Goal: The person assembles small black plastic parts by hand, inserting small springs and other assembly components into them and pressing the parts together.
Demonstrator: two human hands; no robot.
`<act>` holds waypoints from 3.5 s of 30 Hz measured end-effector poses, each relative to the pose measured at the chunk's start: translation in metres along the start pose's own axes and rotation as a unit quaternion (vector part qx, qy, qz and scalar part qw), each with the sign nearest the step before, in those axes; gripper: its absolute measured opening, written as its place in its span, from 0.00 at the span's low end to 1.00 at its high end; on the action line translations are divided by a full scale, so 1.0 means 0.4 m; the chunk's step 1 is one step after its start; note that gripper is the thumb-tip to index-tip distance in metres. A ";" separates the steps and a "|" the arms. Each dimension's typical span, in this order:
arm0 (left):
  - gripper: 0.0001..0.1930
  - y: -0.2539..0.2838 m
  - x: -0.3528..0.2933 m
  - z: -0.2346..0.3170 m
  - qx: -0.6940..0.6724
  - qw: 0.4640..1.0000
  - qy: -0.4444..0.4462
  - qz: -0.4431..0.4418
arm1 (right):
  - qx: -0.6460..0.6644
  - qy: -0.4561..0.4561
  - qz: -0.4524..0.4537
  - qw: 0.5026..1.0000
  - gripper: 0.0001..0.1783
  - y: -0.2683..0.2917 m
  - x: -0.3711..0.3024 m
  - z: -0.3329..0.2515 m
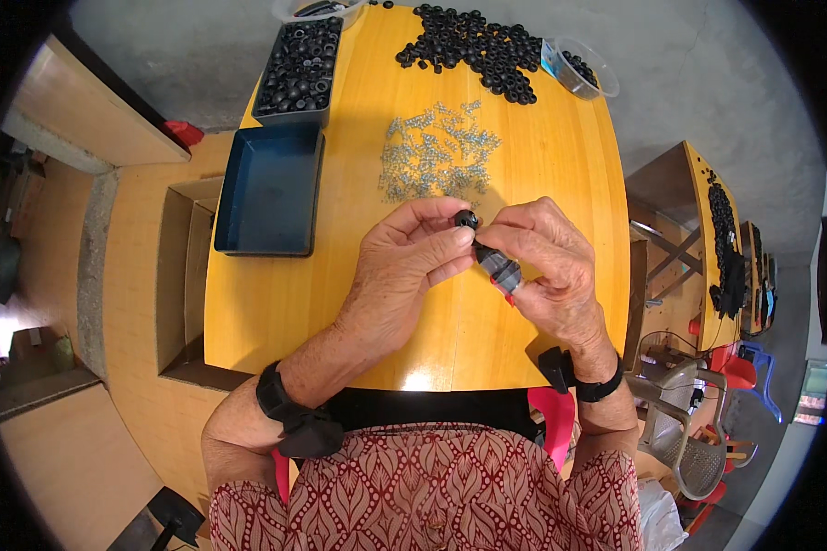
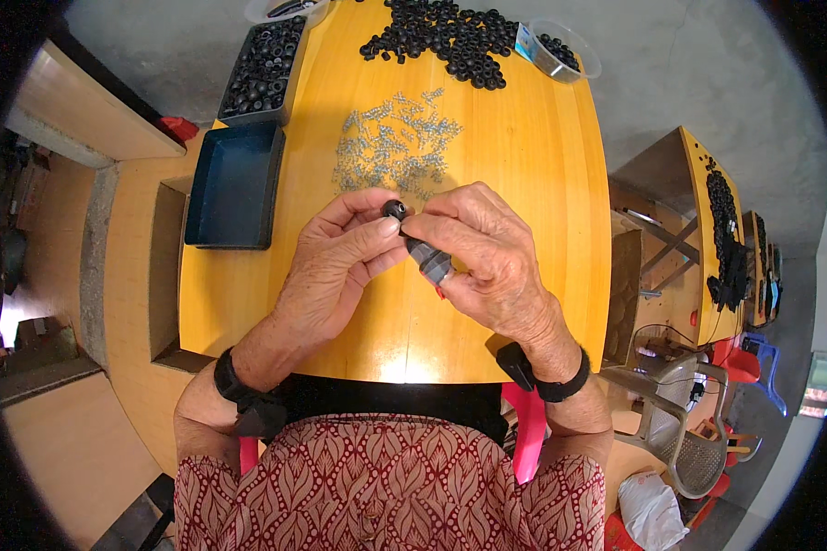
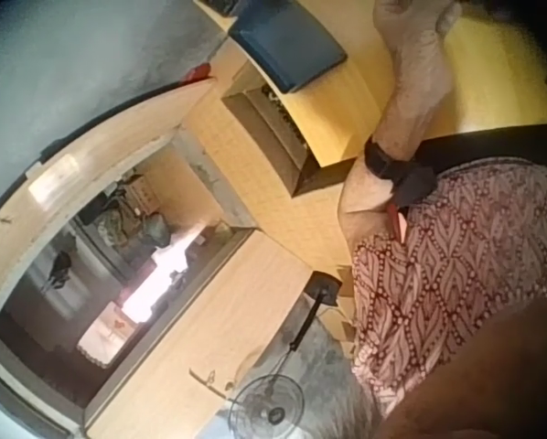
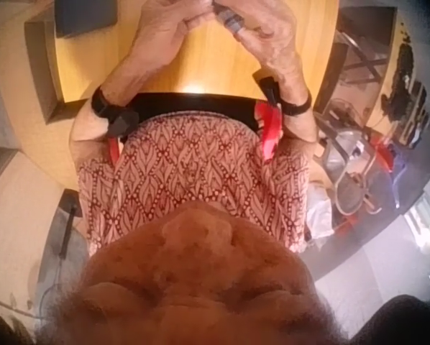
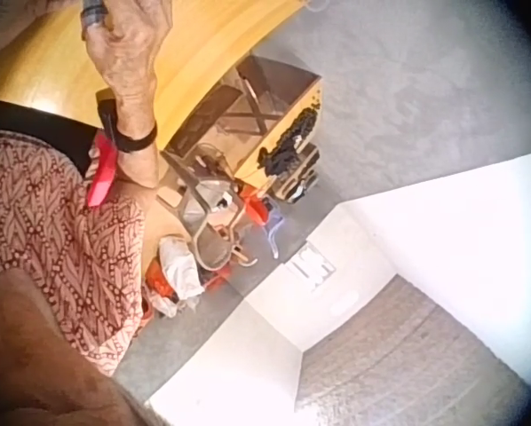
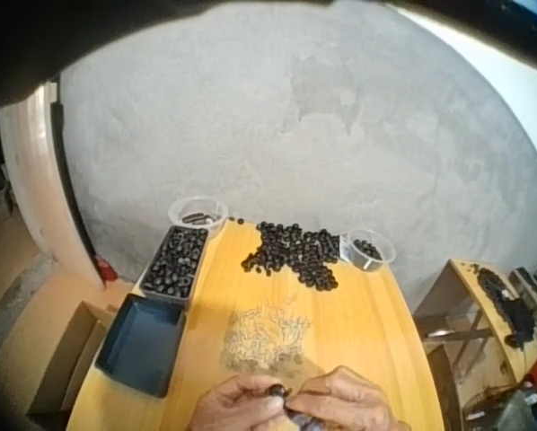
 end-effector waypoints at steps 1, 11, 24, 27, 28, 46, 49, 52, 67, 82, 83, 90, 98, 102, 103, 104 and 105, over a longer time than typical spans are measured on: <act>0.13 0.001 -0.001 0.001 0.002 1.000 -0.002 0.005 | -0.023 0.012 -0.012 1.000 0.17 -0.001 0.000 -0.003; 0.14 0.005 0.003 -0.003 0.023 0.998 -0.061 0.012 | -0.002 -0.040 0.027 0.999 0.16 -0.023 -0.010 -0.001; 0.13 0.014 0.010 -0.006 0.022 0.997 -0.068 0.007 | -0.013 -0.046 0.027 0.998 0.20 -0.029 -0.011 0.007; 0.13 0.013 0.009 -0.006 0.022 0.997 -0.068 0.009 | -0.015 -0.055 0.026 0.998 0.20 -0.030 -0.009 0.004; 0.13 0.012 0.009 -0.005 0.023 0.997 -0.071 0.008 | -0.001 -0.066 0.025 0.998 0.20 -0.031 -0.010 0.007; 0.12 0.004 0.005 -0.018 -0.001 0.999 0.012 -0.035 | 0.009 -0.019 0.020 1.000 0.16 0.005 -0.004 0.008; 0.11 0.001 0.004 -0.022 0.020 0.999 -0.009 -0.047 | 0.028 -0.025 0.030 0.999 0.16 0.010 -0.003 0.015; 0.11 0.003 0.009 -0.024 0.019 0.998 -0.019 -0.056 | 0.078 -0.051 0.035 0.995 0.14 0.010 -0.010 0.034; 0.12 0.014 0.012 -0.021 0.043 0.996 -0.072 -0.033 | 0.052 -0.077 0.020 0.995 0.14 -0.009 -0.017 0.024; 0.14 0.006 0.001 -0.021 0.060 0.997 -0.043 -0.033 | 0.073 -0.108 0.036 0.991 0.13 0.015 -0.034 0.025; 0.14 0.006 0.001 -0.023 0.060 0.997 -0.041 -0.033 | 0.069 -0.106 0.040 0.991 0.13 0.020 -0.036 0.028; 0.13 -0.009 -0.013 -0.025 0.093 0.995 -0.005 -0.046 | 0.077 -0.101 0.022 0.992 0.13 0.037 -0.053 0.036; 0.14 -0.007 -0.014 -0.029 0.089 0.995 0.006 -0.044 | 0.018 -0.073 0.015 0.997 0.13 0.044 -0.054 0.020; 0.14 -0.006 -0.015 -0.029 0.098 0.994 0.008 -0.040 | 0.007 -0.066 0.011 0.998 0.13 0.045 -0.052 0.012; 0.13 -0.005 -0.016 -0.030 0.104 0.994 0.006 -0.037 | -0.002 -0.063 0.009 0.998 0.13 0.044 -0.051 0.011; 0.13 -0.006 -0.017 -0.030 0.104 0.994 0.006 -0.037 | -0.012 -0.061 0.007 0.998 0.13 0.043 -0.051 0.010; 0.13 -0.007 -0.017 -0.030 0.104 0.994 0.006 -0.037 | -0.012 -0.061 0.007 0.998 0.13 0.041 -0.051 0.009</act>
Point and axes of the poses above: each hand's wrist, its own x-axis towards the middle knuckle, its own y-axis out of the back of the hand, z = x × y, the point moved 4 cm from there along x, towards the middle knuckle, and after that the axes turned 3 degrees about -x, right-handed, at the moved point
